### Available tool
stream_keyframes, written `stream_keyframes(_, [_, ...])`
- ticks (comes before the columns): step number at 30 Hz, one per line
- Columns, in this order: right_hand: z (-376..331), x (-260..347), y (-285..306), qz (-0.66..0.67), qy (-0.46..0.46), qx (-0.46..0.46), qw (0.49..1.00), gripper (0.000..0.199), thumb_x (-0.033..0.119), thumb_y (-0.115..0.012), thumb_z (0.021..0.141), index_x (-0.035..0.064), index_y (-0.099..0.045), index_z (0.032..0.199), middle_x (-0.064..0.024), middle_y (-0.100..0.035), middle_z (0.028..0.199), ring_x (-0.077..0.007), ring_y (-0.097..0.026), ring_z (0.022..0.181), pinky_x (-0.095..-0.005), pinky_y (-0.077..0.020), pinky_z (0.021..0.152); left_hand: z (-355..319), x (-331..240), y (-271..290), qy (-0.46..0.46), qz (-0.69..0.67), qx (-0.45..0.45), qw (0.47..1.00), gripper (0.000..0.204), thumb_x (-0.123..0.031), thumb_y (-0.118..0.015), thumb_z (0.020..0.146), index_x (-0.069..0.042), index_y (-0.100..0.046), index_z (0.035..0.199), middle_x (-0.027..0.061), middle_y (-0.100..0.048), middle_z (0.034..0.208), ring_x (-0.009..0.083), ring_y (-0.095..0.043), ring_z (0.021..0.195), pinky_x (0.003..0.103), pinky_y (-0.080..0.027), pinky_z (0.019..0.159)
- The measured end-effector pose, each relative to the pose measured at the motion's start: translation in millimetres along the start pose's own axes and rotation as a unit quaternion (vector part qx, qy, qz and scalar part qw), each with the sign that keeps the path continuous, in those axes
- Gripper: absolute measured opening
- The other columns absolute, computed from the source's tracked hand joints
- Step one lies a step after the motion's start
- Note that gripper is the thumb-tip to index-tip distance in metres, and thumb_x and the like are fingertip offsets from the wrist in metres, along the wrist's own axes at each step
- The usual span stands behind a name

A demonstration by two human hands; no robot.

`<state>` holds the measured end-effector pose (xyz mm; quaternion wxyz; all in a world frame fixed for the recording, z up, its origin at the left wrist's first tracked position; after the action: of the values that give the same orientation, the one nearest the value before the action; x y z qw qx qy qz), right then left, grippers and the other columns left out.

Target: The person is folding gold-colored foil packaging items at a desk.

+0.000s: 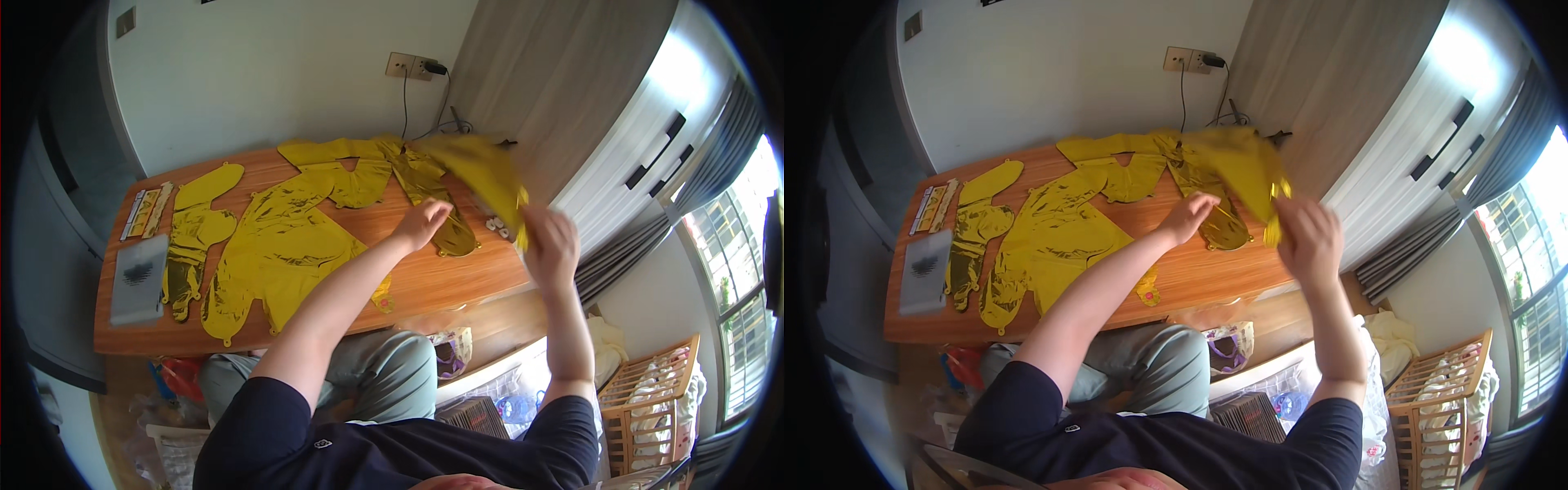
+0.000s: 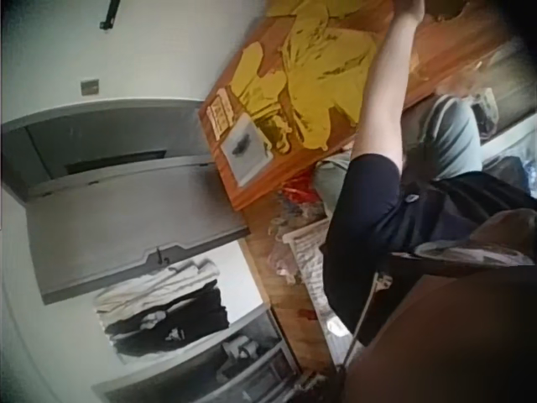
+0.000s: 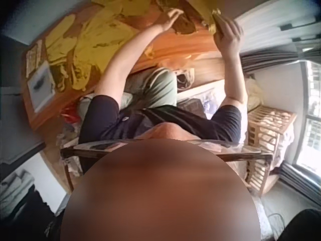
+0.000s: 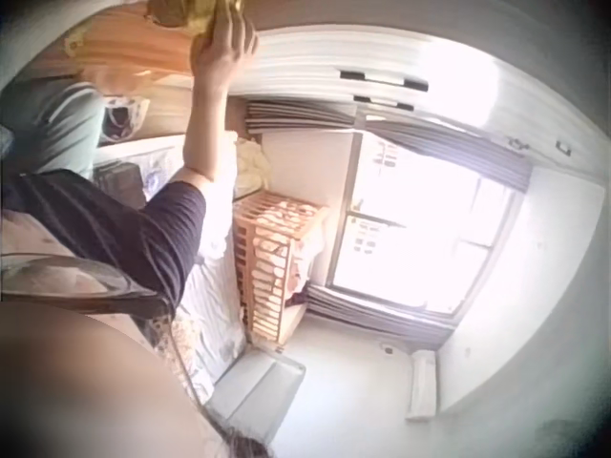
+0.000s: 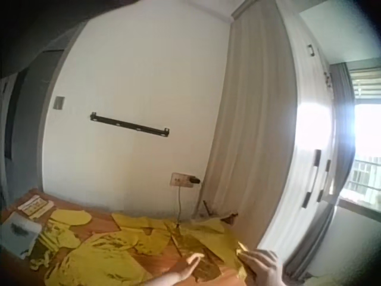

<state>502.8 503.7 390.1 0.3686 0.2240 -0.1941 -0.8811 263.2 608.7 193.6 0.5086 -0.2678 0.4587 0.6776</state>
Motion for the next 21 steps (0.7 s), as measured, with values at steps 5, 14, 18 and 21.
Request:
stream_keyframes(5, [-117.3,66.3,46.1,0.041,0.013,0.109,0.993,0.023,0.01,-0.071,0.083,0.0111,-0.078,0.105,-0.0047,-0.076,0.11,-0.0288,-0.07,0.103,-0.044,-0.0511,0.084,-10.4,-106.2,17.0,0.126,-0.602,0.123,0.779,0.081,-0.073,-0.03,0.103,-0.008,-0.047,0.148,0.0097,-0.059,0.143,0.0239,-0.057,0.13,0.041,-0.042,0.113])
stream_keyframes(14, [-161.0,171.7,25.6,0.299,0.007,0.273,0.914,0.04,0.025,-0.079,0.079,0.0199,-0.075,0.119,-0.0068,-0.065,0.137,-0.0267,-0.063,0.122,-0.0431,-0.0505,0.1,-149.6,-126.0,54.7,0.098,-0.493,0.212,0.838,0.061,-0.019,-0.076,0.09,-0.003,-0.05,0.144,0.0092,-0.063,0.133,0.02,-0.058,0.124,0.037,-0.042,0.111])
stream_keyframes(18, [-168.2,162.9,7.8,0.473,0.012,0.276,0.836,0.062,0.055,-0.078,0.084,0.0114,-0.071,0.126,-0.012,-0.065,0.13,-0.0327,-0.061,0.118,-0.0435,-0.0473,0.097,-209.1,-126.8,66.8,0.208,-0.441,0.124,0.864,0.034,-0.015,-0.064,0.09,-0.001,-0.066,0.121,0.0062,-0.069,0.115,0.0165,-0.06,0.11,0.035,-0.044,0.102])
stream_keyframes(21, [-218.2,151.8,-30.2,0.587,-0.371,0.252,0.674,0.096,0.082,-0.055,0.086,0.0021,-0.057,0.14,-0.0168,-0.062,0.132,-0.0331,-0.057,0.122,-0.0487,-0.0421,0.105,-254.7,-148.1,93.3,0.248,-0.343,0.166,0.891,0.029,-0.015,-0.064,0.09,0.0,-0.071,0.114,0.0054,-0.071,0.111,0.0156,-0.062,0.105,0.034,-0.046,0.097])
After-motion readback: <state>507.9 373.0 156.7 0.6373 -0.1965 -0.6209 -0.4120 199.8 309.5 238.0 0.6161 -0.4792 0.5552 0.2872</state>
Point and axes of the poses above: each hand's wrist, its own z-axis towards the middle knuckle, its own y-axis out of the back of the hand, x = y × z, the point moved 1 cm from there along z, towards the middle knuckle
